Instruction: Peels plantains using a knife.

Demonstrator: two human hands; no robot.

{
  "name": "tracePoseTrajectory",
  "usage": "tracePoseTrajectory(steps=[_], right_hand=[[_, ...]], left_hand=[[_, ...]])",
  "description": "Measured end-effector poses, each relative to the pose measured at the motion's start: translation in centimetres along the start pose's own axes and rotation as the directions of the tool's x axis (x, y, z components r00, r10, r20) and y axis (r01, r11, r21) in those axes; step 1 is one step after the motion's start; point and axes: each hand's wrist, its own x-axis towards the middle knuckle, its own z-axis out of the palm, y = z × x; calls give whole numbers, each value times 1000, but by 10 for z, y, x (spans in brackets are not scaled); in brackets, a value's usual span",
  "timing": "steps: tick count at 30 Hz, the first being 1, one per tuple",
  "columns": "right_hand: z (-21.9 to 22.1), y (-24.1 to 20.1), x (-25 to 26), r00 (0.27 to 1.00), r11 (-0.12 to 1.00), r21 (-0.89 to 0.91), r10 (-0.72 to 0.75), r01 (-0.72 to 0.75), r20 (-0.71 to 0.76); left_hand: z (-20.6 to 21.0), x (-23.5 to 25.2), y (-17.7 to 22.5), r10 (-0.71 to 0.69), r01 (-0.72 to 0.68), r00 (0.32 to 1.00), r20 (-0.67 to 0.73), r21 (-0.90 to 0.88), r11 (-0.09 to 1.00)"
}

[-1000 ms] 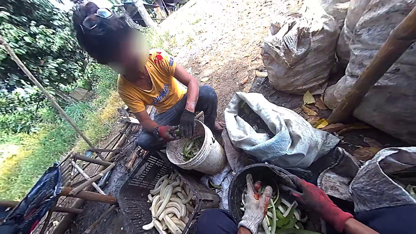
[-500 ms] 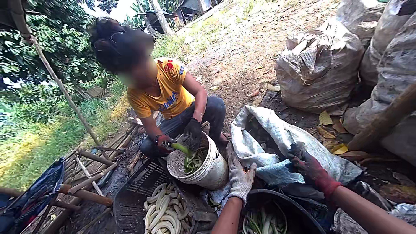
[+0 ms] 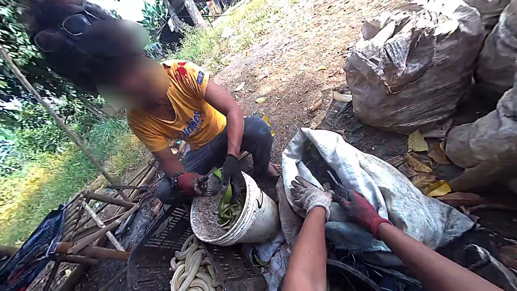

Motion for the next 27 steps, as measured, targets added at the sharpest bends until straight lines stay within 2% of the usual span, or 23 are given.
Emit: tracePoseTrajectory(steps=[2,5,7,9,11,16,21,27], right_hand=[[1,13,2,999,1000,-26,-6,7,36],[0,21,-1,998,999,-39,-14,17,55],[0,18,-3,998,999,-28,-22,23,58],[0,13,-5,998,999,-35,-13,16,66],[0,10,-8,999,1000,-31,0,2,47],[-9,16,-13,997,998,36,51,-49,-55],[-6,10,-16,999,1000,-22,-1,0,-33],[4,4,7,998,997,54,-57,56,7]], left_hand=[[6,6,-3,-31,30,999,20,9,999],[4,2,-18,53,-51,997,48,-43,998],[-19,-24,-16,32,-17,981,193,-79,997],[-23,-14,-27,77,-48,962,262,-116,992],[-16,1,-44,177,-113,950,258,-245,963],[-6,-6,-60,247,-107,938,242,-476,873],[3,-21,-54,248,-60,942,226,-615,786],[6,-52,-62,365,-143,905,218,-651,745]])
